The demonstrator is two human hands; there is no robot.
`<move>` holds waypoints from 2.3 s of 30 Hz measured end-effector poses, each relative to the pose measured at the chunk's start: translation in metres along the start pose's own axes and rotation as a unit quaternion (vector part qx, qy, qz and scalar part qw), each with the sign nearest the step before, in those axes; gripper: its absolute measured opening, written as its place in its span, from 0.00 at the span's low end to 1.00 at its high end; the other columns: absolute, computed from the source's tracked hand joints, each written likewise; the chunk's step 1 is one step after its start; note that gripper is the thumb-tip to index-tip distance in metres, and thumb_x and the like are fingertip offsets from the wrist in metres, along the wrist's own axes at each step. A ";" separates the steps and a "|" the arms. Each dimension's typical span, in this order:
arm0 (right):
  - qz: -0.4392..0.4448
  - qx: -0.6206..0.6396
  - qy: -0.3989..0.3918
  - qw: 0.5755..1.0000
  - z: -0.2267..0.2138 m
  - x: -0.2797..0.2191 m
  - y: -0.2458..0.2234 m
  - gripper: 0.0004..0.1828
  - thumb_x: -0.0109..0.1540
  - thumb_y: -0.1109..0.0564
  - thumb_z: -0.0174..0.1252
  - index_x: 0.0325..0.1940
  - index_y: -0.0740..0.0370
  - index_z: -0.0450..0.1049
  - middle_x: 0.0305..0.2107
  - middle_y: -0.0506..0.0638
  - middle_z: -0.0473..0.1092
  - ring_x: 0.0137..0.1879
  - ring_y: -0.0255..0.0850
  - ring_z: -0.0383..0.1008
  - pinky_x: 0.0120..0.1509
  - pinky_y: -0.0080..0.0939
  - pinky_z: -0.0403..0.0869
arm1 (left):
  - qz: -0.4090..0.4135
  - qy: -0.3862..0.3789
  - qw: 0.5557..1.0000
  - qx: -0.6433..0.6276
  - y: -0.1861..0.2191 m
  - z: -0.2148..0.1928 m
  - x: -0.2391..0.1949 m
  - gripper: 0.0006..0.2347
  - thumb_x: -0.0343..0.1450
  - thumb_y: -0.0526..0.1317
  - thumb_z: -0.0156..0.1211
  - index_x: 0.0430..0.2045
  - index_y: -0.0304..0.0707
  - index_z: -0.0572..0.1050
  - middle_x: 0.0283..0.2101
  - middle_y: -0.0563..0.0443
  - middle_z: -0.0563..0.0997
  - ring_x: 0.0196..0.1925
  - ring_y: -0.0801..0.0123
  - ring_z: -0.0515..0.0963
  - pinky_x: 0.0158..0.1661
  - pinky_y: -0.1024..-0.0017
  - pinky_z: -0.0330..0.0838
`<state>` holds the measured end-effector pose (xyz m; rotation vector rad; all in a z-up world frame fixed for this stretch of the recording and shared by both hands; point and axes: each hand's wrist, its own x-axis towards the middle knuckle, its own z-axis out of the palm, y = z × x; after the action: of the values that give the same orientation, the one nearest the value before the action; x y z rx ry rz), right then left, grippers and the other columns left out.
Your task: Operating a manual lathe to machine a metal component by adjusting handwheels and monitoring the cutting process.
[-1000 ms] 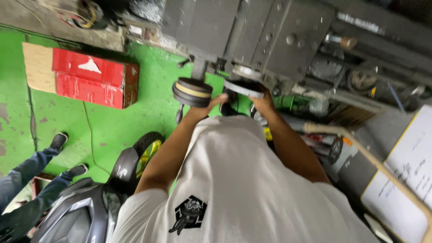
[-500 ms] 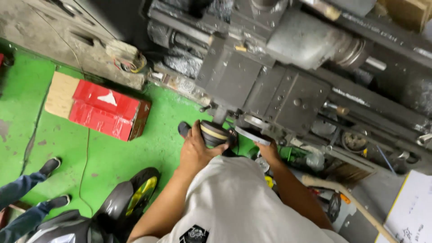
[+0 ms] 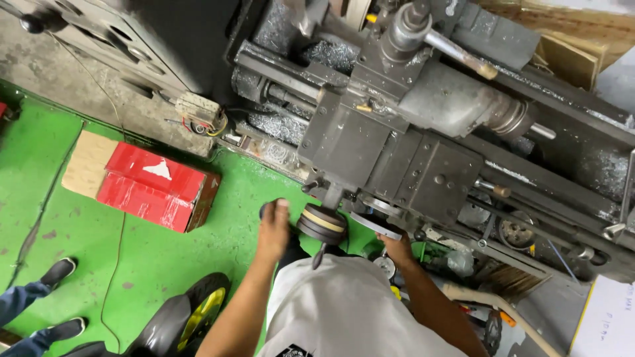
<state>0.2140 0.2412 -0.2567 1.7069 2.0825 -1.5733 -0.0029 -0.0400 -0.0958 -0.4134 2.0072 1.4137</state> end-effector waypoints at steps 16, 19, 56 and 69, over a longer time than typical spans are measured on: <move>-0.023 -0.102 0.015 0.994 0.008 0.000 -0.006 0.15 0.46 0.59 0.79 0.30 0.70 0.83 0.25 0.63 0.79 0.38 0.50 0.82 0.43 0.44 0.77 | 0.029 -0.162 0.940 0.298 0.091 0.012 -0.057 0.54 0.51 0.65 0.75 0.72 0.52 0.52 0.64 0.40 0.71 0.69 0.45 0.65 0.68 0.57 0.63; -0.083 -0.104 0.027 0.991 0.015 0.017 0.030 0.16 0.45 0.62 0.80 0.30 0.75 0.82 0.26 0.65 0.79 0.40 0.50 0.82 0.45 0.40 0.75 | 0.032 -0.135 0.941 0.309 0.098 0.019 -0.071 0.55 0.51 0.63 0.75 0.72 0.51 0.49 0.64 0.39 0.70 0.70 0.46 0.65 0.67 0.56 0.65; -0.094 -0.098 0.075 0.988 0.019 0.031 0.067 0.25 0.41 0.54 0.86 0.29 0.72 0.80 0.23 0.63 0.78 0.38 0.49 0.82 0.44 0.40 0.76 | 0.029 -0.132 0.944 0.302 0.095 0.020 -0.064 0.56 0.49 0.62 0.77 0.72 0.50 0.49 0.61 0.37 0.73 0.67 0.43 0.68 0.64 0.50 0.68; -0.056 -0.035 0.032 0.997 0.008 0.031 0.043 0.17 0.40 0.56 0.85 0.23 0.60 0.82 0.16 0.52 0.76 0.26 0.36 0.79 0.35 0.30 0.72 | -0.024 -0.219 0.926 0.307 0.120 -0.011 -0.061 0.51 0.57 0.67 0.70 0.74 0.61 0.46 0.62 0.22 0.66 0.67 0.36 0.68 0.68 0.52 0.62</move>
<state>0.2294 0.2531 -0.3066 1.6673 2.2731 -1.4726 -0.0313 -0.0121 0.0327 0.1254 1.9101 0.6946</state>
